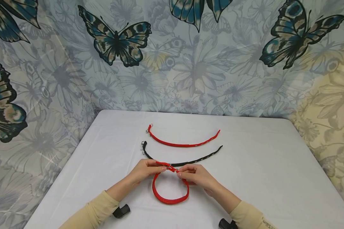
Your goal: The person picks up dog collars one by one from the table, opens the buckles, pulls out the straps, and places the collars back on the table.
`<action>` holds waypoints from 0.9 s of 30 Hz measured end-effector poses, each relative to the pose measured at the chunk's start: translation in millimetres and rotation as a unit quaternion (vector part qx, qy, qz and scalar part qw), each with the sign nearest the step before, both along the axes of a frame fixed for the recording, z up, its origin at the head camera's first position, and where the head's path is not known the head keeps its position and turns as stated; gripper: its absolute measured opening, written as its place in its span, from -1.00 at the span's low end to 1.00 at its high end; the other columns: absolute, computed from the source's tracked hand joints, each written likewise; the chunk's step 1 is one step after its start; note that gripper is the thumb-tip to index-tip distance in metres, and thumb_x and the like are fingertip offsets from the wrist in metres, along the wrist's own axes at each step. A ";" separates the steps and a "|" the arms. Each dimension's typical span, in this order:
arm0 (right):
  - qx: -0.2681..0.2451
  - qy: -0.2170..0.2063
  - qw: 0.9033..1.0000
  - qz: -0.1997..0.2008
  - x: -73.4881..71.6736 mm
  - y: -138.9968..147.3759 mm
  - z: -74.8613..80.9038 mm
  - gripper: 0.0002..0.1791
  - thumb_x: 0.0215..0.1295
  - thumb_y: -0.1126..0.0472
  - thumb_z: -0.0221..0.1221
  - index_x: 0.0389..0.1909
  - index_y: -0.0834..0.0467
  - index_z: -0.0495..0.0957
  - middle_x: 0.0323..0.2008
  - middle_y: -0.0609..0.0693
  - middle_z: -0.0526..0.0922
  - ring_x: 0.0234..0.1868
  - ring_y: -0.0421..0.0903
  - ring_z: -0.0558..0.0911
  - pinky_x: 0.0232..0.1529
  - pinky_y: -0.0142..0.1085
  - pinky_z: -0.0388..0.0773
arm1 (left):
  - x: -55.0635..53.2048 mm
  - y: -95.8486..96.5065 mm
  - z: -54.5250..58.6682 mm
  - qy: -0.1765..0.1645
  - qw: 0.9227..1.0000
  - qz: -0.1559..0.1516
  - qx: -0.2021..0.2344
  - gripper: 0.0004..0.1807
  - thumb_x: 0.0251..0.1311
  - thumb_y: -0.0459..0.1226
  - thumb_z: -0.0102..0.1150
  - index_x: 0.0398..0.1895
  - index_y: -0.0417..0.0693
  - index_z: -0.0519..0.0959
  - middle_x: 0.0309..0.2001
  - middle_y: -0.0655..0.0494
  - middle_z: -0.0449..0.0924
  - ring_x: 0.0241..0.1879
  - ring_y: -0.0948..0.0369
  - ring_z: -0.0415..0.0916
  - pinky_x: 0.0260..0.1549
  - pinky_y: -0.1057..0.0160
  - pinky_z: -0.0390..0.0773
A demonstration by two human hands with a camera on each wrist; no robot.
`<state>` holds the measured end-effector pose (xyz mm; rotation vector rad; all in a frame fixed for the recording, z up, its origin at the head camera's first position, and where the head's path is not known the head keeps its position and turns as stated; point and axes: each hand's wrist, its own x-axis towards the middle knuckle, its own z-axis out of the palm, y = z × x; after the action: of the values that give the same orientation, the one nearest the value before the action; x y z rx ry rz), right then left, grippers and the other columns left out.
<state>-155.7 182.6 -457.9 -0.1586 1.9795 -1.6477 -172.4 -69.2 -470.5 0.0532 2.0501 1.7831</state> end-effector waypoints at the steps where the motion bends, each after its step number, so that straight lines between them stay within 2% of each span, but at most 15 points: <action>1: 0.004 0.001 1.000 -0.002 -0.3 -0.9 0.0 -0.56 0.31 0.06 0.25 -0.02 0.36 0.56 -0.32 0.08 0.63 -0.28 -0.08 0.54 -0.18 -0.19 0.61 | 0.0 0.1 0.2 -0.001 1.000 -0.001 0.002 -0.72 0.01 -0.07 0.47 -0.33 -0.07 0.74 -0.41 0.16 0.69 -0.32 0.26 0.51 -0.28 0.26 0.45; 7: 0.010 0.005 1.000 -0.016 -2.9 -7.4 -0.4 -0.61 0.25 0.04 0.30 -0.10 0.27 0.58 -0.43 0.03 0.61 -0.35 -0.09 0.52 -0.25 -0.24 0.56 | 0.2 1.5 1.2 0.001 1.000 -0.007 0.005 -0.70 -0.01 -0.04 0.48 -0.35 -0.06 0.73 -0.39 0.13 0.70 -0.29 0.24 0.51 -0.26 0.24 0.44; 13: 0.004 0.002 1.000 -0.019 -3.9 -9.3 -0.6 -0.64 0.23 0.04 0.32 -0.12 0.23 0.59 -0.41 0.04 0.63 -0.36 -0.10 0.53 -0.25 -0.26 0.57 | 0.6 1.2 1.3 0.001 1.000 -0.008 -0.004 -0.71 -0.02 -0.05 0.48 -0.36 -0.06 0.73 -0.38 0.15 0.68 -0.26 0.22 0.47 -0.26 0.24 0.40; 19: -0.009 0.001 1.000 -0.007 -3.5 -7.1 -0.2 -0.64 0.26 0.07 0.31 -0.06 0.23 0.59 -0.40 0.02 0.61 -0.36 -0.11 0.53 -0.27 -0.28 0.56 | 0.6 -0.2 1.4 0.002 1.000 -0.004 -0.010 -0.71 0.00 -0.07 0.47 -0.35 -0.09 0.74 -0.42 0.18 0.67 -0.32 0.25 0.46 -0.30 0.26 0.40; 27: -0.023 -0.007 1.000 0.002 -3.8 -1.0 -2.8 -0.51 0.31 0.09 0.26 0.10 0.36 0.52 -0.39 0.01 0.58 -0.33 -0.11 0.55 -0.22 -0.26 0.57 | -1.2 -3.0 -1.8 -0.002 1.000 0.023 -0.008 -0.67 0.02 -0.13 0.45 -0.22 -0.16 0.71 -0.40 0.16 0.71 -0.32 0.28 0.56 -0.26 0.27 0.52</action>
<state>-159.6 181.6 -460.7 -0.1673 1.9303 -1.6889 -173.7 -72.2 -472.3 -0.0028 2.0785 1.7930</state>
